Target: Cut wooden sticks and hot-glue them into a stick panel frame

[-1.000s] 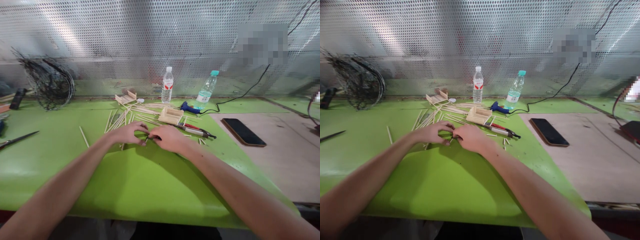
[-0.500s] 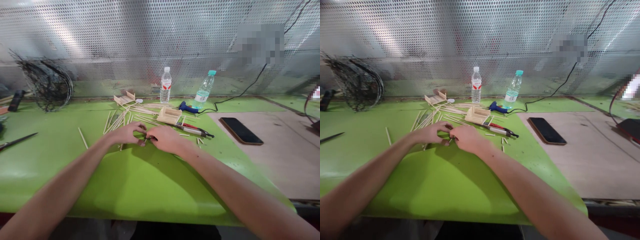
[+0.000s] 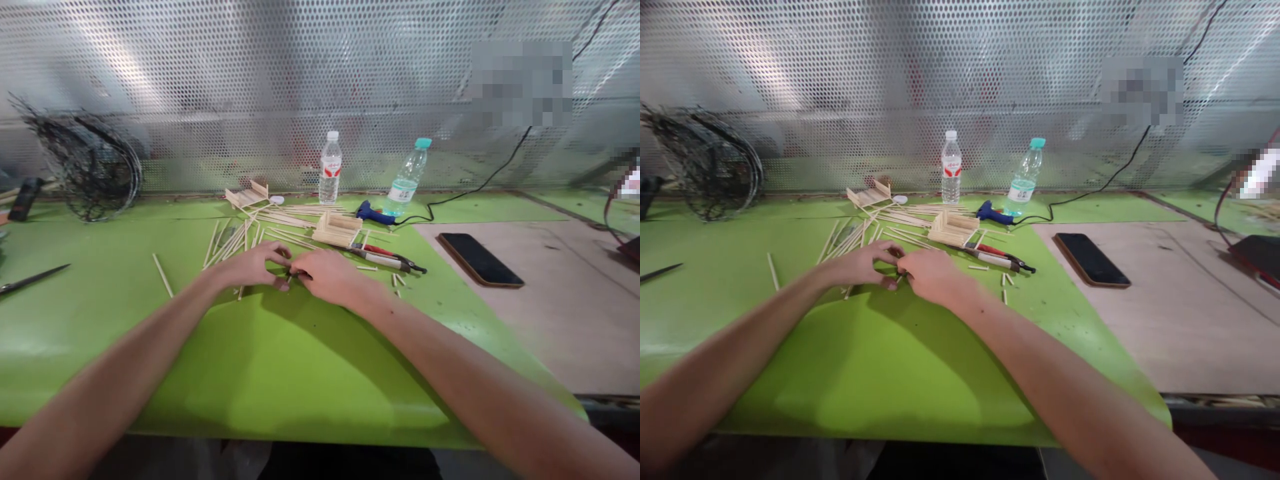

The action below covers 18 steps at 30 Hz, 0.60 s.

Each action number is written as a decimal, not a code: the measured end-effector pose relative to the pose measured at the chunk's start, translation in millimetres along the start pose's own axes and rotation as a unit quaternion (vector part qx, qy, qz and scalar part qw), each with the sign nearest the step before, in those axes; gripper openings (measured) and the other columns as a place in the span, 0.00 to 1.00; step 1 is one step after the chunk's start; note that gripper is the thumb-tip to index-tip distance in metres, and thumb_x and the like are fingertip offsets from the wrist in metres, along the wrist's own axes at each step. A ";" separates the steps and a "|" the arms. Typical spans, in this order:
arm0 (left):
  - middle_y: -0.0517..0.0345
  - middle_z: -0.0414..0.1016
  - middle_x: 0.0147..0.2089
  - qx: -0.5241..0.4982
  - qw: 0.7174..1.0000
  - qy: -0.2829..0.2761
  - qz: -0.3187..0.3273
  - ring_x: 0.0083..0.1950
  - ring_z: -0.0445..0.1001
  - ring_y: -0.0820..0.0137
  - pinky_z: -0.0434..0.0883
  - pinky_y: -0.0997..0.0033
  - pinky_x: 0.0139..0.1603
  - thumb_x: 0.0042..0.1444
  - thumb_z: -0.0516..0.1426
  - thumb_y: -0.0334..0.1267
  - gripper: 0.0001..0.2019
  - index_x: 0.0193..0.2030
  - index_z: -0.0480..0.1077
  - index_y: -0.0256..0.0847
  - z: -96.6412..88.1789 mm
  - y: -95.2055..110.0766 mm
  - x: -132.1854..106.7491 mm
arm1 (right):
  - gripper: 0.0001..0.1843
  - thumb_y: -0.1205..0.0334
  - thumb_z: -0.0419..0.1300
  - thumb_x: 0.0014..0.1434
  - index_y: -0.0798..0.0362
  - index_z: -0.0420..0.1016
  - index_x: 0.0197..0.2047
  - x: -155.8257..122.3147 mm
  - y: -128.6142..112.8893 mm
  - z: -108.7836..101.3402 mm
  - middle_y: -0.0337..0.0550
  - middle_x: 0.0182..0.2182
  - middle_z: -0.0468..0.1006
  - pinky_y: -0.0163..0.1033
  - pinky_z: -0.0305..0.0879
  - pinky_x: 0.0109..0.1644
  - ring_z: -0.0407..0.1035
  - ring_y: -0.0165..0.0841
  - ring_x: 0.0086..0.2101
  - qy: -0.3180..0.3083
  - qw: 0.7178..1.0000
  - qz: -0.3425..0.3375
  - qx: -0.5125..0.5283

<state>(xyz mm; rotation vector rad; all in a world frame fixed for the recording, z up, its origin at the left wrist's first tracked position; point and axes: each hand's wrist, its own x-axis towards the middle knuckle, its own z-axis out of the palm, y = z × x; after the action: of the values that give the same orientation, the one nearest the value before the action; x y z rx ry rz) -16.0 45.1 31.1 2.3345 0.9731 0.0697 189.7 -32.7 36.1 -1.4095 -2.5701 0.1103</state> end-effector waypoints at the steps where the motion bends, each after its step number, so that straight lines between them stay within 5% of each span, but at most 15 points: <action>1: 0.63 0.61 0.69 0.001 1.000 0.000 0.000 0.68 0.60 0.52 0.59 0.46 0.70 0.45 0.64 0.61 0.25 0.50 0.78 0.57 0.1 -0.1 0.0 | 0.12 0.68 0.56 0.64 0.51 0.81 0.43 -0.2 0.5 -0.2 0.46 0.40 0.82 0.39 0.63 0.43 0.74 0.37 0.40 0.001 1.000 -0.002 0.002; 18: 0.61 0.61 0.69 0.021 1.000 -0.002 0.008 0.68 0.60 0.52 0.57 0.46 0.70 0.47 0.63 0.59 0.24 0.51 0.78 0.56 -0.9 -1.2 1.2 | 0.10 0.68 0.56 0.63 0.50 0.78 0.41 0.5 -0.3 1.5 0.43 0.37 0.82 0.38 0.58 0.36 0.72 0.35 0.35 0.001 1.000 0.002 0.005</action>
<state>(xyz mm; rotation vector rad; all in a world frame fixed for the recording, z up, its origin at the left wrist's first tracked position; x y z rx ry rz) -16.1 46.9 30.9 2.3798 0.9622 0.0509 188.9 -32.3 34.8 -1.4091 -2.5611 0.1221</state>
